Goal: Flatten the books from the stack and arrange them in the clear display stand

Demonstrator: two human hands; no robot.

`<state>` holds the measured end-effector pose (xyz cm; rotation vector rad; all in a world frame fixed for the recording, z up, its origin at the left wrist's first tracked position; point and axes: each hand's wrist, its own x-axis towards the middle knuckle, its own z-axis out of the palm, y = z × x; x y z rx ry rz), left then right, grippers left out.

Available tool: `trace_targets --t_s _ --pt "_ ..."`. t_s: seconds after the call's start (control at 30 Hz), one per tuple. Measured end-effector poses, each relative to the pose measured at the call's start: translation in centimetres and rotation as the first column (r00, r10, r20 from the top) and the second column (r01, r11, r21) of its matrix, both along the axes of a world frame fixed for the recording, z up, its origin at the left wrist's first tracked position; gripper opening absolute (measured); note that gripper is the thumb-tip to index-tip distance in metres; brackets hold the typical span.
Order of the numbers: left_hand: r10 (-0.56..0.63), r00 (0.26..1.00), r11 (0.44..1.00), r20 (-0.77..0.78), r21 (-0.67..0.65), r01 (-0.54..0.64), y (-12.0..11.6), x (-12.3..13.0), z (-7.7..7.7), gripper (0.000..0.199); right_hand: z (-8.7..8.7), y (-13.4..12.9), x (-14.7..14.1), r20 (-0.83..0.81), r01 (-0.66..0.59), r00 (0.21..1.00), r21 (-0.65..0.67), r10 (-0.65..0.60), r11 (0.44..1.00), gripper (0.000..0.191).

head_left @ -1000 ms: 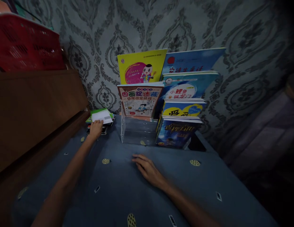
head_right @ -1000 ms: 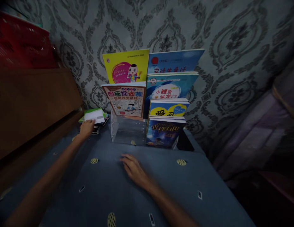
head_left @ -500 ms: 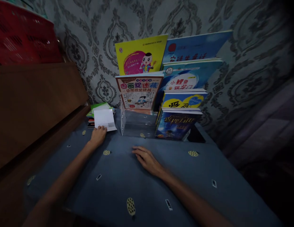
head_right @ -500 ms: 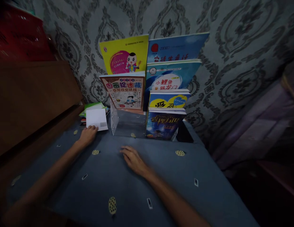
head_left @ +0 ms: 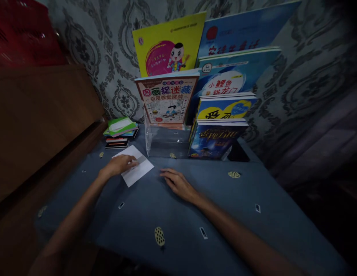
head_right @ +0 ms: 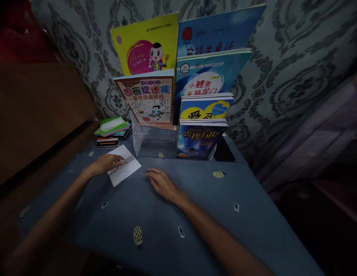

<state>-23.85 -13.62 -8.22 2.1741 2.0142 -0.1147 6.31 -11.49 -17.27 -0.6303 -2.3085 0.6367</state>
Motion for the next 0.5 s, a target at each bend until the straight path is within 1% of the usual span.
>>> trace_targets --t_s 0.03,0.07,0.13,0.23,0.3,0.37,0.5 --pt "0.092 0.995 0.994 -0.041 0.068 -0.089 0.7 -0.4 -0.1 0.043 0.0 0.0 0.0 -0.003 -0.002 1.000 0.002 0.002 1.000 0.031" --pt "0.181 0.980 0.976 -0.085 0.141 -0.168 1.3 -0.7 -0.4 0.044 0.0 0.0 0.0 -0.003 -0.002 1.000 0.003 0.002 1.000 0.031" --pt "0.260 0.958 0.953 -0.119 0.193 -0.234 2.1 -1.1 -1.5 0.049 -0.1 0.0 -0.1 0.005 0.003 1.000 0.005 -0.003 1.000 0.031" --pt "0.277 0.951 0.950 -0.135 0.183 -0.251 2.1 -1.4 -3.2 0.049 -0.3 0.1 -0.1 0.021 0.012 1.000 0.008 -0.013 1.000 0.031" --pt "0.271 0.951 0.953 -0.147 0.181 -0.243 1.7 -1.4 -3.9 0.049 -0.4 0.1 0.0 0.021 0.009 1.000 0.015 -0.009 1.000 0.030" --pt "0.256 0.953 0.957 -0.164 0.180 -0.227 1.3 -1.4 -3.9 0.051 -0.4 0.0 0.0 0.025 -0.002 1.000 0.020 0.002 1.000 0.031" --pt "0.247 0.947 0.963 -0.204 0.163 -0.216 0.8 -1.4 -3.2 0.053 -0.2 -0.6 0.1 0.041 -0.003 0.999 0.034 0.002 0.999 0.031"
